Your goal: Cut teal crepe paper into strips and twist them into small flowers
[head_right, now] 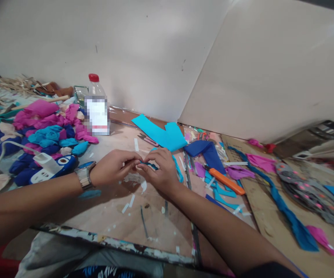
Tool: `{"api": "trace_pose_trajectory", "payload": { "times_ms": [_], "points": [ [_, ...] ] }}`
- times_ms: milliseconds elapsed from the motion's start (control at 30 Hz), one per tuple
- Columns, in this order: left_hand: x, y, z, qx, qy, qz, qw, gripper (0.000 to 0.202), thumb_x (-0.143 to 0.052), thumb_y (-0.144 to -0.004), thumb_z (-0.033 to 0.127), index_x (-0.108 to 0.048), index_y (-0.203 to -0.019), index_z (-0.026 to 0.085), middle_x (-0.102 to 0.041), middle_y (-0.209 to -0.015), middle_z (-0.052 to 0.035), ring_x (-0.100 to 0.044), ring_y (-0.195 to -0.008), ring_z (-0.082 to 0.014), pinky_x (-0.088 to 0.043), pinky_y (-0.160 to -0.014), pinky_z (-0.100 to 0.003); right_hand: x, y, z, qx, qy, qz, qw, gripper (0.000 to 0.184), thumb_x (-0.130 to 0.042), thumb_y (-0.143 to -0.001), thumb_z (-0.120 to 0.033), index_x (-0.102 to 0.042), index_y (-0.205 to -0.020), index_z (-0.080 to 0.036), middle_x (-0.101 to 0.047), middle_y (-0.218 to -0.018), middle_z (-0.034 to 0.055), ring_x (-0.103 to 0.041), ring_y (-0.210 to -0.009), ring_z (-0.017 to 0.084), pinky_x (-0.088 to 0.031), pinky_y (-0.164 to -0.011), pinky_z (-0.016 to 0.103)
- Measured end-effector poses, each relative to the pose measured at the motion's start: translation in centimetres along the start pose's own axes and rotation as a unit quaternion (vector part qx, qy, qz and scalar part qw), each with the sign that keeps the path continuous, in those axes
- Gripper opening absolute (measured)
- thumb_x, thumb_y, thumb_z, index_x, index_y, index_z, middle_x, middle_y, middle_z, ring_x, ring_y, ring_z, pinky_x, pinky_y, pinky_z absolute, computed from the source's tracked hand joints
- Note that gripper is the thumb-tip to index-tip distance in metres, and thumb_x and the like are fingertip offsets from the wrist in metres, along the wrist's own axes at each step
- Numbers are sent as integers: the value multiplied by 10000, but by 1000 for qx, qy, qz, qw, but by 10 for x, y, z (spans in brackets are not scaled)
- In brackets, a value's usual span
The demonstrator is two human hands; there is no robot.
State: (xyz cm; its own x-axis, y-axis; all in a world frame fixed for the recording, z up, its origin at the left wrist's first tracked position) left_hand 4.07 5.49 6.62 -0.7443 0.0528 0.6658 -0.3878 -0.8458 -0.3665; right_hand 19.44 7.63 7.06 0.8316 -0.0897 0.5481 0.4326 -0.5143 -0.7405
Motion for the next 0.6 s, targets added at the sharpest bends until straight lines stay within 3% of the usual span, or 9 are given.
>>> {"api": "trace_pose_trajectory", "payload": {
  "times_ms": [300,467,600],
  "points": [
    [1,0,1,-3,10,9,1000,249,-486,-1024,239,-727,-987,189,-772,-850,-32,-684,-744,-161,-455,-694,-259,0,-1,-6,9,-6,-7,1000,102,-777,-931,-289,-680,-920,-257,-734,-893,38,-665,-891,239,-508,-822,421],
    [-1,0,6,-23,21,-17,999,312,-465,-1052,309,-732,-949,184,-771,-875,-42,-693,-784,-170,-470,-720,-270,0,-1,-4,8,2,3,1000,122,-785,-927,-298,-671,-903,-262,-738,-879,33,-674,-881,241,-509,-816,425],
    [1,0,3,-9,1,2,1000,288,-463,-1042,283,-721,-956,188,-765,-870,-39,-679,-766,-169,-456,-714,-276,-1,-1,-4,13,-2,-2,1000,135,-804,-913,-306,-677,-932,-267,-742,-887,33,-675,-885,243,-512,-819,427]
  ]
}}
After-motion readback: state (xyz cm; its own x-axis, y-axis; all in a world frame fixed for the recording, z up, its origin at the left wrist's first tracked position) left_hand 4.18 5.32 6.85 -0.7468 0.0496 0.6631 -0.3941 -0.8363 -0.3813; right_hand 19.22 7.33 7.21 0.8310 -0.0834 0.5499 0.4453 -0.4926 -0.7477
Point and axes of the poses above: each hand's wrist, its own y-axis away from the middle knuckle, its own x-axis out of the back of the hand, z = x × y, the point moved 7 cm from there along -y, towards the middle knuckle
